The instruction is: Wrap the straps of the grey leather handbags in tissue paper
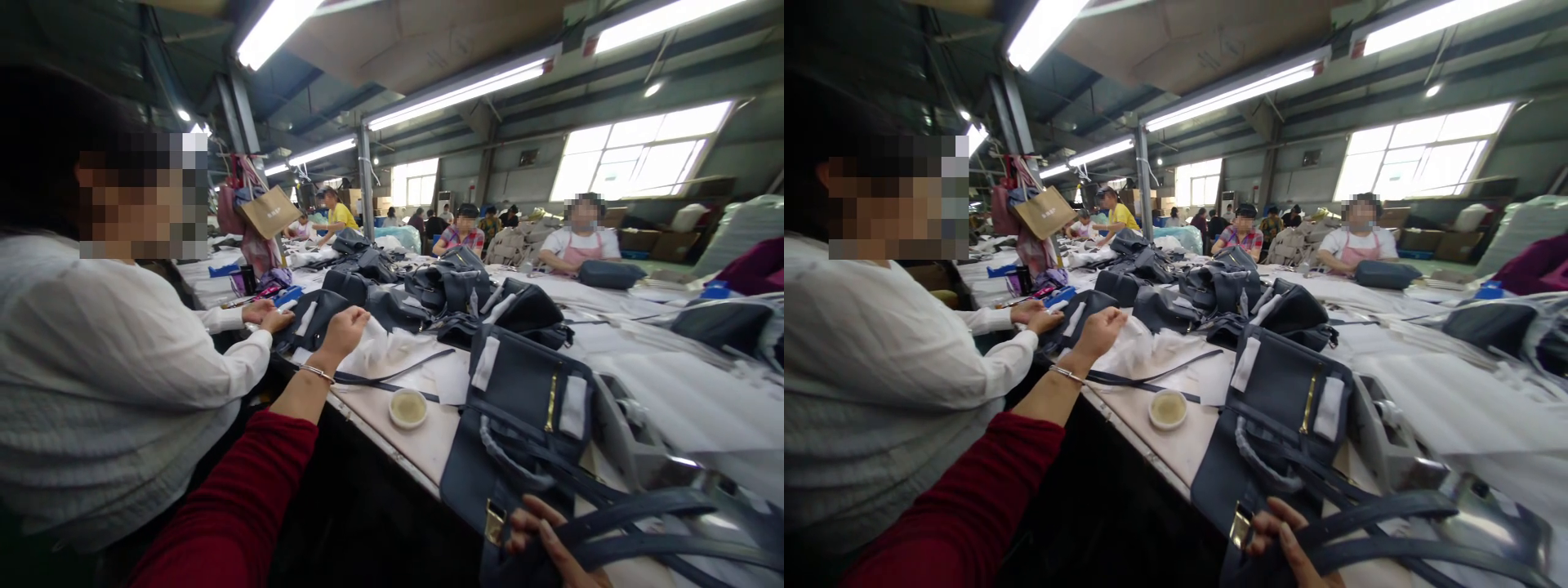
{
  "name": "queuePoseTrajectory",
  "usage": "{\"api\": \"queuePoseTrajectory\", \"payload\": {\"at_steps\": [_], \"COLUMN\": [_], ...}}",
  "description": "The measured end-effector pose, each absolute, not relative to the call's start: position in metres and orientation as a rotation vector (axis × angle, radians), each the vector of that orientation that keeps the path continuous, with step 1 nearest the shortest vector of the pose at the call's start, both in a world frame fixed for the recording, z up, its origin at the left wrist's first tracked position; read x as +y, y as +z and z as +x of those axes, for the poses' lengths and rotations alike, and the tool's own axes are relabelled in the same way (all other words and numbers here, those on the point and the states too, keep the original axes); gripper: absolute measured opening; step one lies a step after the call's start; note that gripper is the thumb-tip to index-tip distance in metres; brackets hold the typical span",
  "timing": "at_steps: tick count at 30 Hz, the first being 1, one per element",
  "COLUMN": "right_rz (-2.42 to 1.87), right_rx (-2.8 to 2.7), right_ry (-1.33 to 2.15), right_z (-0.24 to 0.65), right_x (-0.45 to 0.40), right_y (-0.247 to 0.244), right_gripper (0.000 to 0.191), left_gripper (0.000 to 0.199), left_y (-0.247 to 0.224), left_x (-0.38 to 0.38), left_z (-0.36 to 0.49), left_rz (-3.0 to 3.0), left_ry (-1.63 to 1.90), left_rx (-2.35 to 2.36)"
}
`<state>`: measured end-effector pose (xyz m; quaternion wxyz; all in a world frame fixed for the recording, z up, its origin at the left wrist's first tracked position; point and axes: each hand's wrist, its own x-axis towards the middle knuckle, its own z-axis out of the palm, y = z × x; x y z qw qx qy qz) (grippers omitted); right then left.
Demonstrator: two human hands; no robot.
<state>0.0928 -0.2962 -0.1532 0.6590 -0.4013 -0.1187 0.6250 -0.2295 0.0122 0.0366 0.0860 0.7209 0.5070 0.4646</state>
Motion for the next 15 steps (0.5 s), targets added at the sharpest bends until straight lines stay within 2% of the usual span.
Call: {"api": "queuePoseTrajectory", "payload": {"at_steps": [3,9,15], "right_rz": [-0.915,-0.919,-0.920], "right_rx": [-0.281,-0.313,-0.361], "right_ry": [1.368,1.349,1.395], "right_z": [0.085,0.080,0.077], "right_x": [-0.301,-0.305,-0.311], "right_y": [-0.138,-0.128,-0.114], "right_gripper": [0.054,0.053,0.047], "left_gripper": [0.031,0.025,0.020], "left_y": [0.052,0.071,0.073], "left_x": [-0.002,-0.043,-0.124], "left_z": [-0.229,-0.231,-0.224], "left_rz": [2.122,2.136,2.110], "left_ry": [1.530,1.813,1.766], "left_rx": [1.464,1.255,1.127]}}
